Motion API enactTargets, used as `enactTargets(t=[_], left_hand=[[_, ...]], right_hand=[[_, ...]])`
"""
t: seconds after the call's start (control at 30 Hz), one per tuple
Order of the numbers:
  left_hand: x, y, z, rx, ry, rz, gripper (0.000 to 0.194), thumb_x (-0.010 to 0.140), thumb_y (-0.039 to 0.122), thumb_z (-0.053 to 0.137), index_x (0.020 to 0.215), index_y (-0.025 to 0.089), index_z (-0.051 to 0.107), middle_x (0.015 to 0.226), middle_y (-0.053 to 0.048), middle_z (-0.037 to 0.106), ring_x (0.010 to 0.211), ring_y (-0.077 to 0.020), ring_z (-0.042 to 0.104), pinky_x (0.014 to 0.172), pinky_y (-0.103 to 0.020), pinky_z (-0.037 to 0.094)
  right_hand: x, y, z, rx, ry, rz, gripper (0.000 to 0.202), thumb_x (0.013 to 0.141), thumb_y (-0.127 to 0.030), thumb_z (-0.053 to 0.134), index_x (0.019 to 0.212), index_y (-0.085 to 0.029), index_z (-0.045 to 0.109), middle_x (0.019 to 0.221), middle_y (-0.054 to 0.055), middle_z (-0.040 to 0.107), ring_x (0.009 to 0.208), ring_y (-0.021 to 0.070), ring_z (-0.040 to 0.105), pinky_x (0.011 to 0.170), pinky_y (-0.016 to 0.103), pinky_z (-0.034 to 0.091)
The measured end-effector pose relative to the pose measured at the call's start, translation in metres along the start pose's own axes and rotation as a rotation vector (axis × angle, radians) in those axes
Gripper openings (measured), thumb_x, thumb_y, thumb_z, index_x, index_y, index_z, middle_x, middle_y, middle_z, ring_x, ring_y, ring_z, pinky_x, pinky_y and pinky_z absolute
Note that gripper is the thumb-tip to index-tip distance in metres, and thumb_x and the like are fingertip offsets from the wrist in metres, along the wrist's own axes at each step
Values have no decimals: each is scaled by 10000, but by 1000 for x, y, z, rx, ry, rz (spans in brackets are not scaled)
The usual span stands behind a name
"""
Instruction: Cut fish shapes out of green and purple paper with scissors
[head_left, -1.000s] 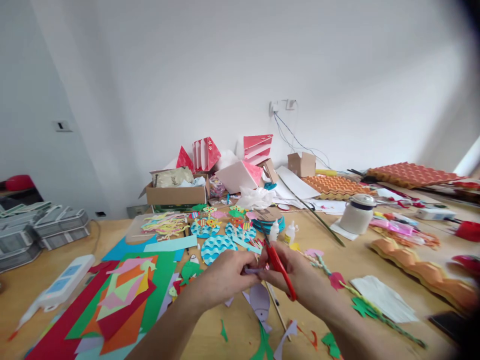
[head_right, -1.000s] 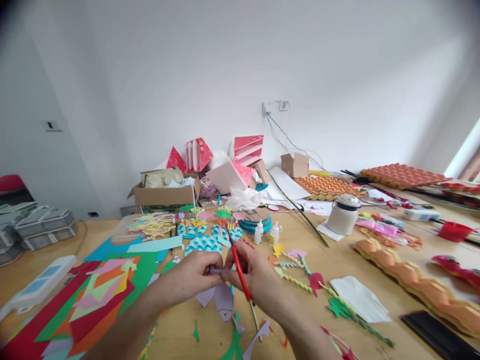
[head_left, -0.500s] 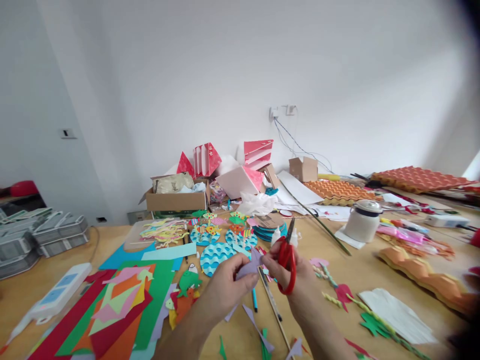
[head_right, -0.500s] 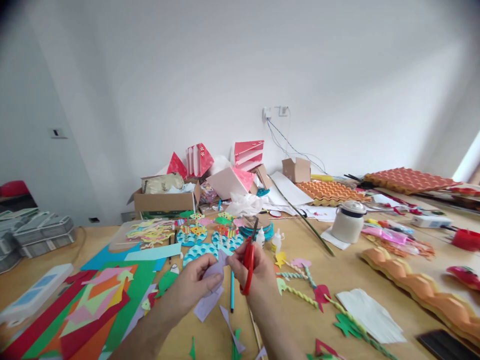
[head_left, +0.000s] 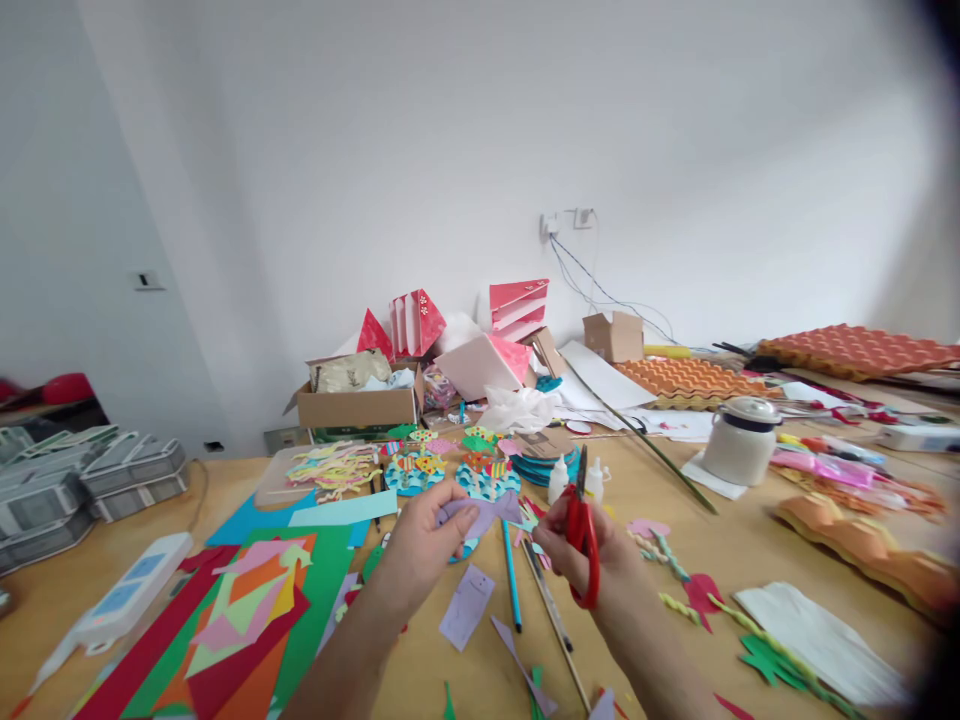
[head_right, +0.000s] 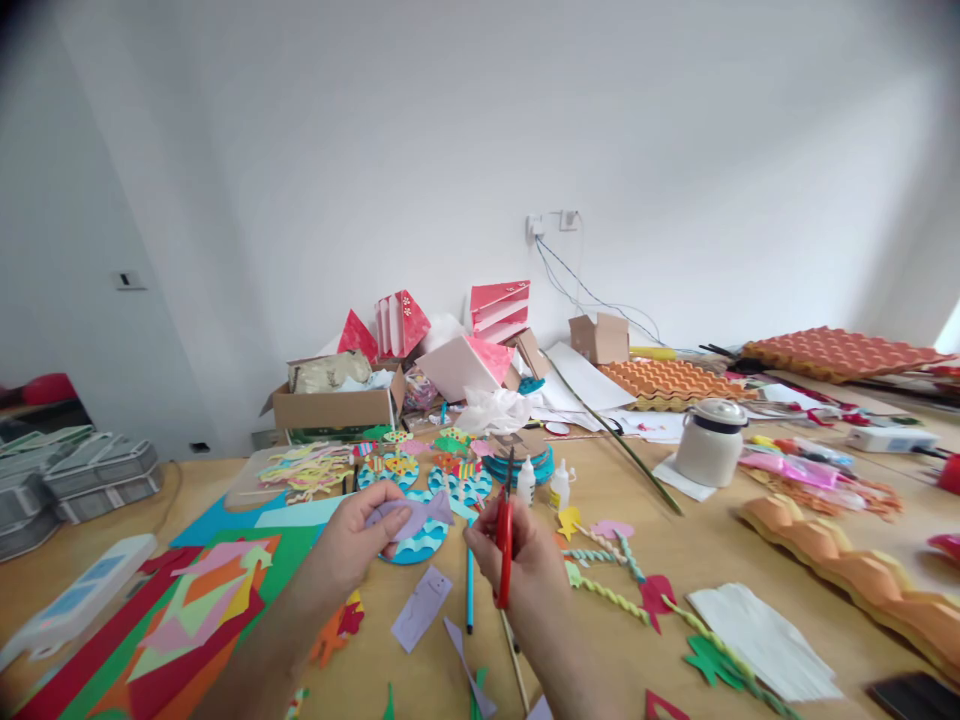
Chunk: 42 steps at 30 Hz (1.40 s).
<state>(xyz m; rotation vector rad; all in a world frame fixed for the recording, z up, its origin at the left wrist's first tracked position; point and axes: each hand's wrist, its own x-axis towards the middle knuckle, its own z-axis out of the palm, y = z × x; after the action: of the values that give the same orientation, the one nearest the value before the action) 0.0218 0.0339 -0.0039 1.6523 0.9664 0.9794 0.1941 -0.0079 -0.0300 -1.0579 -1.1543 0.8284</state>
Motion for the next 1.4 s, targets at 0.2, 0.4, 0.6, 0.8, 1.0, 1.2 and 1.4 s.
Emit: enactTargets(t=[0.2,0.4,0.6,0.8,1.0,1.2,1.4], left_hand=[[-2,9,2,109,-63,38,185,761,343,519,681,177,502,576,58,431,532,-96,411,508,-205,312],[-7,8,5,-224,-86,83,294,785,467,477,879,189,498,641,28,504,576,-114,483,547,-223,369],[-10,-6,31,-392,-157,69,363,696,503,570,795,160,505,623,15,481,550,-110,442,502,-225,349],[-10,-1,35,-262,-4,139,145,747,223,470,610,187,439,522,58,386,515,-97,379,513,-223,308],[-15,6,28,-126,124,136,154,706,157,465,560,191,430,505,64,377,507,-90,379,513,-207,311],[-18,9,25,-302,248,32,134,691,240,482,572,192,441,464,65,394,453,-91,387,470,-211,323],[-27,20,25,-453,315,38,146,703,270,491,594,187,443,490,62,441,435,-75,397,440,-194,331]], right_hand=[[-5,-17,-1,-48,-44,8,235,648,-318,689,732,-193,508,655,-25,558,527,116,455,479,223,361],[-10,-24,3,17,55,12,228,649,-319,678,718,-200,497,568,-62,486,486,102,427,461,212,345],[-10,-23,14,162,120,57,301,561,-352,743,690,-195,521,510,-61,510,427,102,444,416,211,359],[-13,-28,32,190,25,107,358,493,-398,778,617,-181,521,460,-68,491,401,87,420,398,198,331],[-17,-30,39,208,6,82,407,505,-441,765,663,-191,486,476,-74,484,396,83,409,394,193,323],[-38,-24,38,-57,-112,15,335,784,-480,506,622,-187,482,543,-42,456,499,107,430,468,203,363],[-60,0,44,-150,-234,167,391,807,-550,394,647,-201,469,516,-45,453,435,108,438,425,206,363]])
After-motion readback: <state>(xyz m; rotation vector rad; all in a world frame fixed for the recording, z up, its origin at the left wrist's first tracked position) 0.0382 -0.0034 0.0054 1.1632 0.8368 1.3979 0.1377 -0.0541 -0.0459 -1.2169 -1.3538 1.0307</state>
